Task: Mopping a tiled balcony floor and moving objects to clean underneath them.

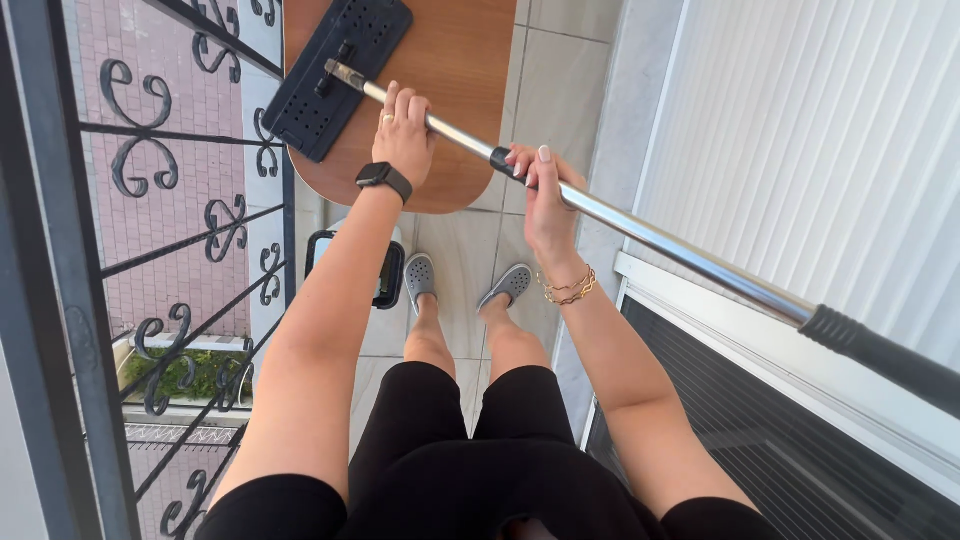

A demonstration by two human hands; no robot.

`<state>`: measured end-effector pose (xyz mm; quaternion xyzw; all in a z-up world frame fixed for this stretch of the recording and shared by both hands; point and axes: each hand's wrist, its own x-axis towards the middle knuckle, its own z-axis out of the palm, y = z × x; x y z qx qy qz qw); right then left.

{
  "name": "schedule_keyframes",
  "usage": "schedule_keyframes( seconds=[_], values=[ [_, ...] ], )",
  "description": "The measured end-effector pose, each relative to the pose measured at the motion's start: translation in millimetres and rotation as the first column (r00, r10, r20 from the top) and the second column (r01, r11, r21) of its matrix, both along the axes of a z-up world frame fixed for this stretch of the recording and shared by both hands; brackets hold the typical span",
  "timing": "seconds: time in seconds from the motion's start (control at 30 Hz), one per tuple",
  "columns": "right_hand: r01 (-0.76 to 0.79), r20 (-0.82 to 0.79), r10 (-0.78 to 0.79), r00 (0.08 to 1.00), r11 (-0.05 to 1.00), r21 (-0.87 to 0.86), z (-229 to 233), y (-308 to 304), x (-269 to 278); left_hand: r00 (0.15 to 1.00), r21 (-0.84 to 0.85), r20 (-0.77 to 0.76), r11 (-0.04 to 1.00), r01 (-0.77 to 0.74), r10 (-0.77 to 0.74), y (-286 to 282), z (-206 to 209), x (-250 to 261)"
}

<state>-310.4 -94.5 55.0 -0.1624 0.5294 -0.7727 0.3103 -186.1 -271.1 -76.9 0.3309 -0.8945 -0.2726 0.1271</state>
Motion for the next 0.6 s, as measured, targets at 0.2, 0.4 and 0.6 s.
schedule_keyframes(
  seconds=[0.2, 0.4, 0.6],
  values=[
    [-0.119, -0.059, 0.129, 0.99, 0.982, 0.149, 42, 82, 6, 0.995, 0.131, -0.014, 0.987, -0.092, 0.094, 115, 15, 25],
    [-0.184, -0.146, 0.228, 0.963, 0.947, 0.265, 80, 154, -33, 0.988, 0.151, -0.081, 0.981, -0.119, 0.133, 209, 15, -22],
    [-0.105, -0.142, 0.139, 0.98, 0.969, 0.226, 101, 212, -83, 0.991, 0.345, 0.101, 0.931, -0.122, 0.093, 268, 60, -94]
  ],
)
